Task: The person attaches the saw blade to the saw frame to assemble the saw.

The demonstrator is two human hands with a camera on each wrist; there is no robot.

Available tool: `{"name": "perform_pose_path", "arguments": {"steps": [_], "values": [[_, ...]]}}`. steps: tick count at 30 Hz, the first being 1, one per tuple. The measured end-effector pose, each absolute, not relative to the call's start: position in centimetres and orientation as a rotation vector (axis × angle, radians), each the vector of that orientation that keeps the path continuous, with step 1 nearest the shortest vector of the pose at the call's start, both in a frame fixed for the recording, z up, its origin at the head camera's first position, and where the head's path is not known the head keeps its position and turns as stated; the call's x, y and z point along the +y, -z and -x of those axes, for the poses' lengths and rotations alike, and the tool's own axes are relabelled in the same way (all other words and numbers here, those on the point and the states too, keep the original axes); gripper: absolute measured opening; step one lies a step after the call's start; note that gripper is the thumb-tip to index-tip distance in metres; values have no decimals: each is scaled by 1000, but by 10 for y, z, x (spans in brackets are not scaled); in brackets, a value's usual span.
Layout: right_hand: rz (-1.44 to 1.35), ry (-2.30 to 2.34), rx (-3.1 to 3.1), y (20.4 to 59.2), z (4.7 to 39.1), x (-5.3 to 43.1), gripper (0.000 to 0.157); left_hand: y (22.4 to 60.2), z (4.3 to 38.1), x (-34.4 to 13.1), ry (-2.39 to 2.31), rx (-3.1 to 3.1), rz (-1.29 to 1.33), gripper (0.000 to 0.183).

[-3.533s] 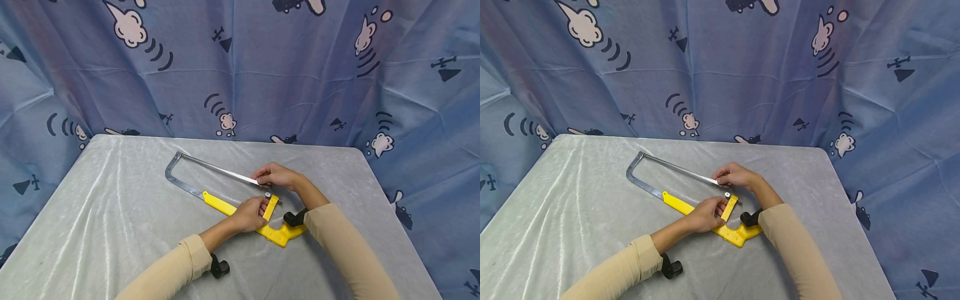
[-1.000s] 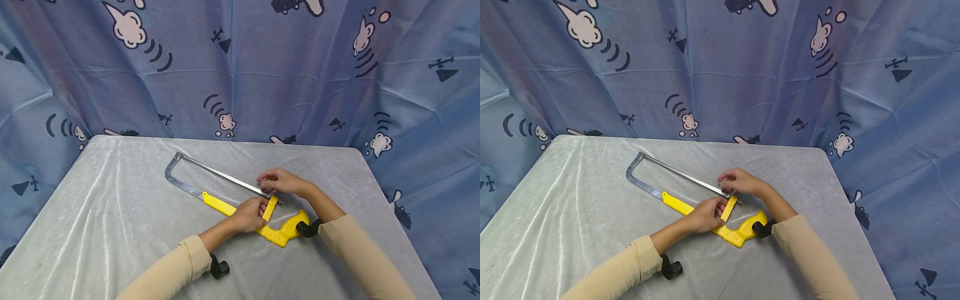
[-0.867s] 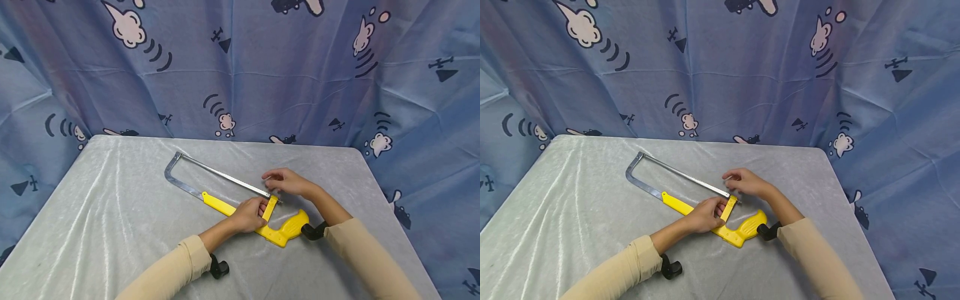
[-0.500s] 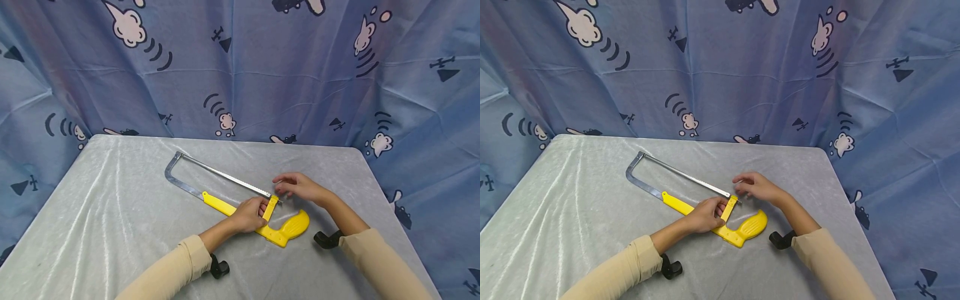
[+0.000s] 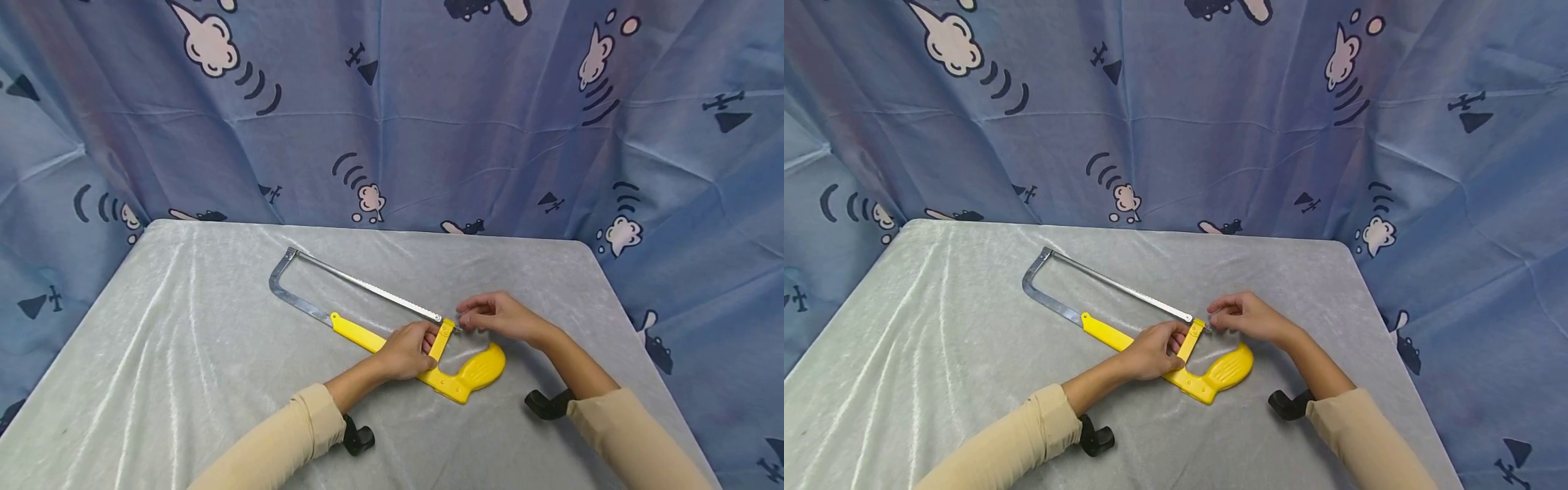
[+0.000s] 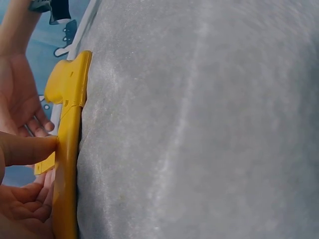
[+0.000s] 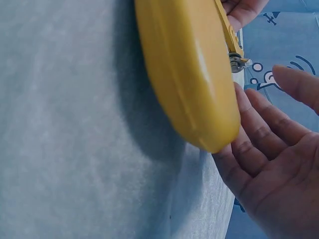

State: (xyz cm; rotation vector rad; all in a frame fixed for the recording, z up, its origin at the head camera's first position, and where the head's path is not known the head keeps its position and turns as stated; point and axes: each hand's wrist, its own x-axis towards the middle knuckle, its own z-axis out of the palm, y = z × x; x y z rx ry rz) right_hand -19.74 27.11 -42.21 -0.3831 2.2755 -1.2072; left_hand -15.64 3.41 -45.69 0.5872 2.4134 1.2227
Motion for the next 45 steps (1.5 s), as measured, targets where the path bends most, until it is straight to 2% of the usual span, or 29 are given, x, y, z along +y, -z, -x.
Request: {"name": "perform_pose_path", "arguments": {"steps": [25,40,45], "values": [[357,1230,2196,427,191,268,33,456,156,34,-1221,2402,-592,43],[433,1222,2161,433,187,263,52,457,156,34,-1210,2413,-602,43],[479,1176,2260,433,185,257,48,457,156,34,-1219,2413,-596,42]]}}
